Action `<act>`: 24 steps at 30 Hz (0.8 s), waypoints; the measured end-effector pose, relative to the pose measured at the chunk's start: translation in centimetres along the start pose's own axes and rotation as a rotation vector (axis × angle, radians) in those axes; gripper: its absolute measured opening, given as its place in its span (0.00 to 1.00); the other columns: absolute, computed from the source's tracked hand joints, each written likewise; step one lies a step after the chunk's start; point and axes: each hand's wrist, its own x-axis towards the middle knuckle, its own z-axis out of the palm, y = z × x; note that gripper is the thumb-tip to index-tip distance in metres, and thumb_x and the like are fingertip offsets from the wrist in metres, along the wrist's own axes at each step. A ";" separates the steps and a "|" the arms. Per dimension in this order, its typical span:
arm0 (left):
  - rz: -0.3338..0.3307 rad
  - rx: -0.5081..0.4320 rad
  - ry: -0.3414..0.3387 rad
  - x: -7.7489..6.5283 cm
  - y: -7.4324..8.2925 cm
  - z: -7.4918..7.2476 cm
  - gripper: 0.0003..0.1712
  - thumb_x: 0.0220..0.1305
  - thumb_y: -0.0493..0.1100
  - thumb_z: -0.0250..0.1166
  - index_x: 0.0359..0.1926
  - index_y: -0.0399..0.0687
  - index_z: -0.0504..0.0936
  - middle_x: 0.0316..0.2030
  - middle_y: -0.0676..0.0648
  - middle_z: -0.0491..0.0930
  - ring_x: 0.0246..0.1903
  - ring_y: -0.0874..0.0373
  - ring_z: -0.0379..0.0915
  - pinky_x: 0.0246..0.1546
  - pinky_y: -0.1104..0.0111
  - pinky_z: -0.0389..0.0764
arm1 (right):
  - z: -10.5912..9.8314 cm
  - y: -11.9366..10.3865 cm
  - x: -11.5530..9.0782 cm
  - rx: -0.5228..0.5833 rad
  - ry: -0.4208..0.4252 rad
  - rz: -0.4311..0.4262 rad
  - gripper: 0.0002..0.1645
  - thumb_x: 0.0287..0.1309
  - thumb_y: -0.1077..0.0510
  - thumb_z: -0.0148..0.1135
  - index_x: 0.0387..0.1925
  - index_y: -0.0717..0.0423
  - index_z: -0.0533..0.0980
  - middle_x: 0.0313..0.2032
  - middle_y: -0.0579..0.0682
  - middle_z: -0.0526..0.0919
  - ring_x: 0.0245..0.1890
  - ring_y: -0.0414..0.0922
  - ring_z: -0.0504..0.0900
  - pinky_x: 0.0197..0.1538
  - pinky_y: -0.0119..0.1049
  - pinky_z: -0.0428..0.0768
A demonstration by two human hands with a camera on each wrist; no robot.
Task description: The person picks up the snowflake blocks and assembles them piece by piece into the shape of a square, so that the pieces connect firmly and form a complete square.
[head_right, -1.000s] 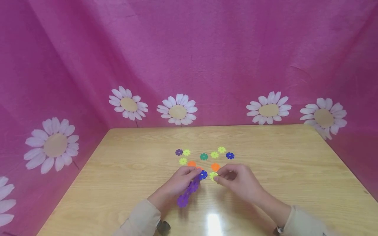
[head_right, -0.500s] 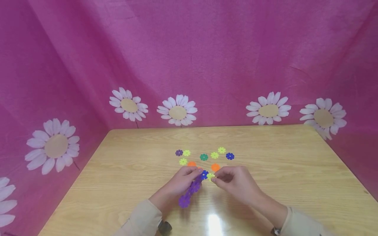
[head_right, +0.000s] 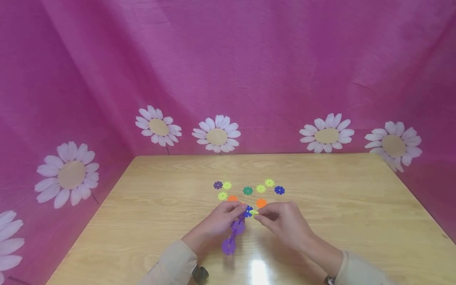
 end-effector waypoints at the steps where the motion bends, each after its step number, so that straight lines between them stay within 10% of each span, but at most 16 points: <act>1: -0.008 -0.007 0.004 0.0 -0.1 0.0 0.23 0.78 0.51 0.52 0.30 0.40 0.77 0.27 0.53 0.72 0.28 0.61 0.64 0.29 0.71 0.67 | 0.1 0.1 0.0 -0.003 0.002 0.002 0.06 0.52 0.65 0.74 0.29 0.51 0.87 0.28 0.43 0.89 0.26 0.30 0.84 0.29 0.28 0.83; 11: -0.031 -0.012 0.022 0.6 -0.6 -0.1 0.22 0.76 0.50 0.54 0.28 0.41 0.77 0.28 0.53 0.73 0.27 0.62 0.65 0.27 0.72 0.68 | 0.4 0.7 0.5 -0.013 -0.006 0.045 0.06 0.52 0.64 0.74 0.29 0.50 0.87 0.28 0.42 0.89 0.27 0.30 0.83 0.29 0.29 0.83; 24: -0.041 0.104 -0.014 0.6 -1.1 -0.6 0.19 0.74 0.55 0.55 0.36 0.48 0.84 0.33 0.54 0.78 0.31 0.58 0.70 0.30 0.69 0.70 | -0.7 1.8 0.7 0.128 -0.232 0.106 0.06 0.60 0.55 0.70 0.37 0.52 0.86 0.34 0.45 0.89 0.33 0.34 0.86 0.36 0.31 0.84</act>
